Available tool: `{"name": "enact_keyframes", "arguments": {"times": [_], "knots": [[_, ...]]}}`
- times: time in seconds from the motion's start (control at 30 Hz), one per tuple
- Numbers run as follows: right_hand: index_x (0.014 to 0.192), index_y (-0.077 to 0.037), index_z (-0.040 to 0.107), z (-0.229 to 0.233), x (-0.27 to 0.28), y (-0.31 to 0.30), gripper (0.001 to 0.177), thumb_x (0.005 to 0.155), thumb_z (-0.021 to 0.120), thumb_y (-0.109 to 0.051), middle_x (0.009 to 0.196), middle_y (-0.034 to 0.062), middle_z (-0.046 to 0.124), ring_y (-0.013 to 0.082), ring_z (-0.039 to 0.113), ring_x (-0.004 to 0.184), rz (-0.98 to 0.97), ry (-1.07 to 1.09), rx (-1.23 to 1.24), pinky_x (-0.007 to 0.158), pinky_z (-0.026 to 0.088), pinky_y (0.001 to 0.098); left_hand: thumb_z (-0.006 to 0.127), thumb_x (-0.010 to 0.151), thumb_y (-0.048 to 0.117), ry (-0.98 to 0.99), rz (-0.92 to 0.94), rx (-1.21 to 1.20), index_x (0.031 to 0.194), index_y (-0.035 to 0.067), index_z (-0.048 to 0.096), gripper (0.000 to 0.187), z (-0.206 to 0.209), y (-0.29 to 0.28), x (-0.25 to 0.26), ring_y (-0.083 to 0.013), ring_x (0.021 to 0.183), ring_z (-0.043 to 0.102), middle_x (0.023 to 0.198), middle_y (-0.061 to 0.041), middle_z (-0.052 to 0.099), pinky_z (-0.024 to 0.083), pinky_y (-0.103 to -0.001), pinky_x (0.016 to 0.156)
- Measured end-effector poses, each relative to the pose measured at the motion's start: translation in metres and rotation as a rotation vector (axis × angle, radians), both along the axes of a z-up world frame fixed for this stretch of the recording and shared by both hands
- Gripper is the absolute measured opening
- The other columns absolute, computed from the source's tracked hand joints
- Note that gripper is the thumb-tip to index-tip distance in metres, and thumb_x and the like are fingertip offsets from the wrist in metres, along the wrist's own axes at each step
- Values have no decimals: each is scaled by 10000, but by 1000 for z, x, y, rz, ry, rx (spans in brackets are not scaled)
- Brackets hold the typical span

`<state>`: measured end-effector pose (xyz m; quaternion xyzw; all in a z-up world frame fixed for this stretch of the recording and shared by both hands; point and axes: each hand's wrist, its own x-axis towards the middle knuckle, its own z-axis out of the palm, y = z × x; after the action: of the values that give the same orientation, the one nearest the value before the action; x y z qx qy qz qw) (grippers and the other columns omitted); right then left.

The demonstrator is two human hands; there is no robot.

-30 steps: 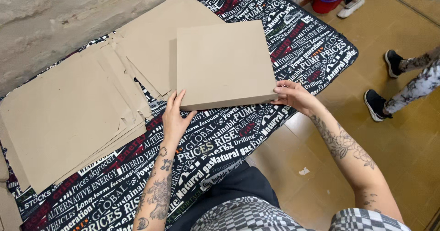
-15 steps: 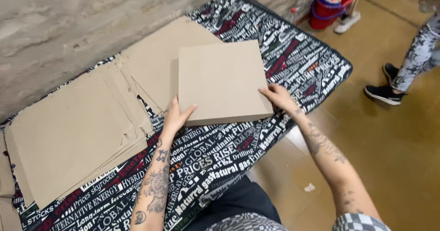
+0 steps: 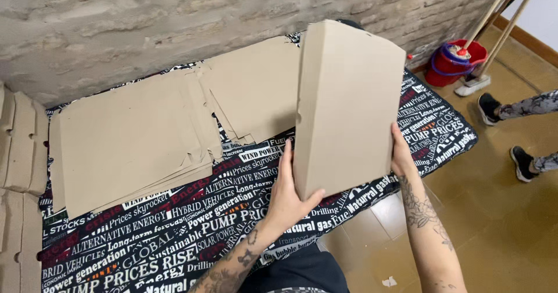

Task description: The person repeatedly folds cardboard blanks into pizza boxes by hand on a table, placing each completed box onto a stack.

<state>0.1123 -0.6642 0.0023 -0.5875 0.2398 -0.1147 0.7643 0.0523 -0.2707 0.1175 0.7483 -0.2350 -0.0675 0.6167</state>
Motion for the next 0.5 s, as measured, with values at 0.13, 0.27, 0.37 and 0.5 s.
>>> {"name": "enact_keyframes", "arguments": {"times": [0.13, 0.27, 0.37, 0.5], "knots": [[1299, -192, 722, 15, -4, 24, 566, 1041, 661, -691, 1156, 38, 793, 154, 797, 910, -48, -75, 151, 758, 684, 302, 921, 803, 225, 121, 132, -539, 1751, 172, -70, 1373, -30, 10, -9, -381, 1437, 472, 1604, -211, 364, 396, -523, 1193], [1493, -163, 636, 17, -24, 102, 608, 1052, 551, -574, 1401, 42, 722, 187, 705, 1213, -26, -106, 222, 1081, 574, 360, 845, 855, -10, 165, 265, -978, 1672, 182, 230, 1041, -65, 17, -9, -284, 1496, 495, 1645, -153, 467, 448, -482, 1252], [1461, -116, 592, 43, -48, 192, 502, 1067, 549, -424, 1398, 51, 701, 179, 666, 1219, -6, -212, 93, 1094, 543, 345, 820, 900, 18, 145, 385, -913, 1602, 107, 277, 892, -88, 40, -13, -305, 1421, 582, 1558, -191, 565, 460, -431, 1226], [1662, -110, 358, 54, -74, 267, 777, 947, 582, -313, 1570, 109, 545, 256, 553, 1364, 216, -322, 98, 1134, 449, 406, 822, 862, 52, 223, 727, -872, 1556, 86, 412, 807, -105, 112, -28, -263, 1359, 626, 1554, -166, 607, 500, -403, 1184]]}}
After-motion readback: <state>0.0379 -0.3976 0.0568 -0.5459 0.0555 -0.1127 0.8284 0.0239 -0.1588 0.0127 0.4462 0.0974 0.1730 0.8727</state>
